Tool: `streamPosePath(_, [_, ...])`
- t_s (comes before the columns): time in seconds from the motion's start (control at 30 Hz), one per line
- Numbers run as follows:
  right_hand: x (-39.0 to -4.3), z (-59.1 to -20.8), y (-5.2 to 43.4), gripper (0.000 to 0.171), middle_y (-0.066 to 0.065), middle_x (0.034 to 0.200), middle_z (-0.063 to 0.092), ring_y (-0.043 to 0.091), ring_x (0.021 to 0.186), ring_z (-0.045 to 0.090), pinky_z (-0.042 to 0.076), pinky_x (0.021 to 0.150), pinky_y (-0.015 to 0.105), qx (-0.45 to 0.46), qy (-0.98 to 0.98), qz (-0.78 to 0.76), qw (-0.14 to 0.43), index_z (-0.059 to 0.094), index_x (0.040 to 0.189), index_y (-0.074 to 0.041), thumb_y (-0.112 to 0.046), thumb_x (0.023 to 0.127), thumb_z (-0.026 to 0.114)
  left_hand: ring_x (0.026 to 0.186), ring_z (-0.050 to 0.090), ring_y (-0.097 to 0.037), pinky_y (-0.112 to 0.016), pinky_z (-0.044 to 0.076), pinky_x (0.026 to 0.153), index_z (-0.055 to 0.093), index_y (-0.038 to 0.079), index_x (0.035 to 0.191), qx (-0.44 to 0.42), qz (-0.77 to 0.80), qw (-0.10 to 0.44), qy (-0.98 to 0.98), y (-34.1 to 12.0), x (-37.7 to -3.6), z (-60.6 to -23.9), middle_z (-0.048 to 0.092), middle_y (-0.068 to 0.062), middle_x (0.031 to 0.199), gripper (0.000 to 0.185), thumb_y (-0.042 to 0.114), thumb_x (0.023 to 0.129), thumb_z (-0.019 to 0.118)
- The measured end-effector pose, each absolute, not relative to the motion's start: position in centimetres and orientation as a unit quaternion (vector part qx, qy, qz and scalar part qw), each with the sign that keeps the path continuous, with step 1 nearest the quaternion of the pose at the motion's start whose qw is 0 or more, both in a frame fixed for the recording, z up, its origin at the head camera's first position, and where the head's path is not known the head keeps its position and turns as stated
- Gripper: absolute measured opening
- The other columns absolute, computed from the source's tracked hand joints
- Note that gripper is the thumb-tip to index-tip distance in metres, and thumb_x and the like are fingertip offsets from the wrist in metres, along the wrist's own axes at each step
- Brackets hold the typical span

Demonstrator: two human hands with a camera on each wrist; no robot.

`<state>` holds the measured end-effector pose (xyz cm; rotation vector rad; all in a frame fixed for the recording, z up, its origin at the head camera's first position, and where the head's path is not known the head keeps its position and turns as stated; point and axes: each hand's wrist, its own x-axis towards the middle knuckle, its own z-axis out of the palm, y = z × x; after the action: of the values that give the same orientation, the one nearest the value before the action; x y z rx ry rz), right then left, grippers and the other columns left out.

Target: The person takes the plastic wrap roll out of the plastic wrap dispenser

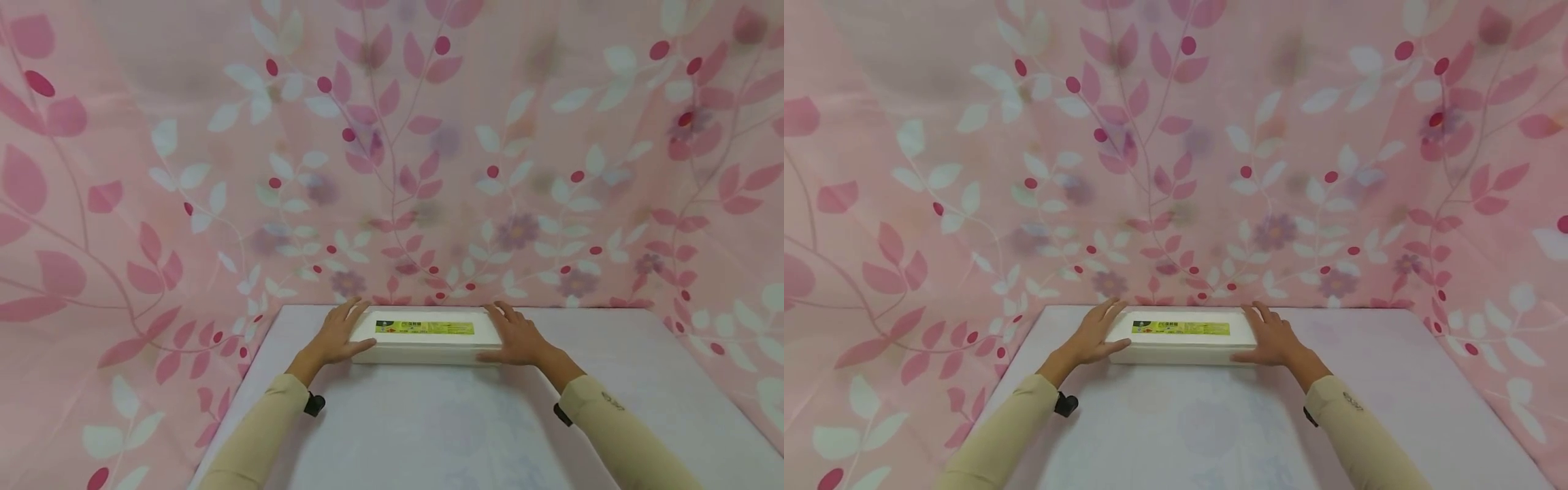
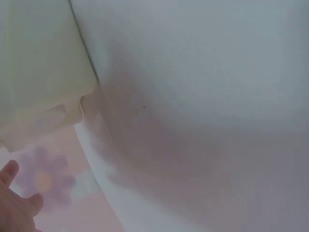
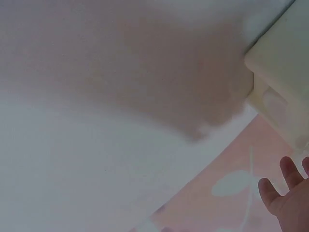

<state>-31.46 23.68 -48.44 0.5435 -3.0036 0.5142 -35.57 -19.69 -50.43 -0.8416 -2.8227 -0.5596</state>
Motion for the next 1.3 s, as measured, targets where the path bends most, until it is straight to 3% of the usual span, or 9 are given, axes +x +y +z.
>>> streamPosePath(0.23, [-31.5,-48.3,23.8,0.116,0.016,0.156,0.025,0.044,0.126,0.043,0.037,0.097,0.071,0.175,-0.971,0.162,0.021,0.023,0.155,-0.019,-0.071,0.067,0.077,0.146,0.028,-0.035,-0.066,0.026,0.112,0.024,0.029,0.157,-0.269,-0.190,0.086,-0.940,-19.5,-35.8,-50.7,0.024,-0.010,0.162,0.091,0.070,0.084,0.058])
streamPosePath(0.47, [-31.7,-48.2,23.8,0.118,0.017,0.156,0.027,0.044,0.126,0.044,0.041,0.094,0.069,0.187,-0.966,0.180,0.014,0.023,0.155,-0.018,-0.068,0.065,0.081,0.147,0.023,-0.036,-0.065,0.026,0.112,0.025,0.028,0.156,-0.307,-0.159,0.146,-0.927,-19.4,-36.1,-51.0,0.024,-0.008,0.162,0.090,0.073,0.084,0.055])
streamPosePath(0.7, [-32.2,-48.1,23.4,0.122,0.015,0.159,0.027,0.040,0.121,0.052,0.046,0.094,0.062,0.175,-0.966,0.187,-0.025,0.017,0.157,-0.018,-0.069,0.065,0.080,0.145,0.028,-0.032,-0.064,0.033,0.109,0.026,0.032,0.156,-0.273,-0.181,0.073,-0.942,-18.9,-36.2,-50.8,0.024,-0.006,0.162,0.108,0.080,0.069,0.067])
streamPosePath(0.83, [-32.6,-48.2,23.3,0.123,0.015,0.157,0.029,0.036,0.113,0.056,0.048,0.093,0.058,0.170,-0.969,0.177,-0.036,0.019,0.157,-0.015,-0.067,0.065,0.081,0.134,0.041,-0.029,-0.057,0.042,0.104,0.030,0.030,0.155,-0.261,-0.206,0.033,-0.943,-18.6,-36.4,-50.7,0.032,-0.005,0.155,0.113,0.080,0.063,0.073])
streamPosePath(0.97, [-32.9,-48.2,23.0,0.119,0.016,0.152,0.034,0.033,0.107,0.056,0.049,0.090,0.056,0.175,-0.967,0.181,-0.032,0.024,0.155,-0.011,-0.061,0.065,0.084,0.128,0.044,-0.024,-0.052,0.042,0.105,0.022,0.032,0.156,-0.237,-0.254,-0.012,-0.938,-18.5,-36.6,-50.9,0.032,-0.002,0.153,0.120,0.077,0.059,0.078])
streamPosePath(1.1, [-33.0,-48.2,22.9,0.116,0.015,0.147,0.038,0.032,0.106,0.055,0.049,0.090,0.055,0.168,-0.967,0.188,-0.038,0.027,0.154,-0.012,-0.055,0.065,0.087,0.133,0.039,-0.022,-0.054,0.038,0.110,0.020,0.025,0.158,-0.224,-0.297,-0.037,-0.928,-18.6,-36.8,-51.1,0.031,-0.003,0.155,0.125,0.070,0.059,0.083])
streamPosePath(1.3, [-33.3,-48.2,22.7,0.110,0.015,0.141,0.040,0.030,0.102,0.054,0.049,0.089,0.052,0.145,-0.967,0.200,-0.058,0.027,0.150,-0.013,-0.048,0.066,0.088,0.124,0.046,-0.022,-0.051,0.041,0.107,0.034,0.016,0.150,-0.220,-0.317,-0.038,-0.922,-18.9,-36.9,-50.7,0.042,-0.004,0.145,0.114,0.058,0.059,0.089])
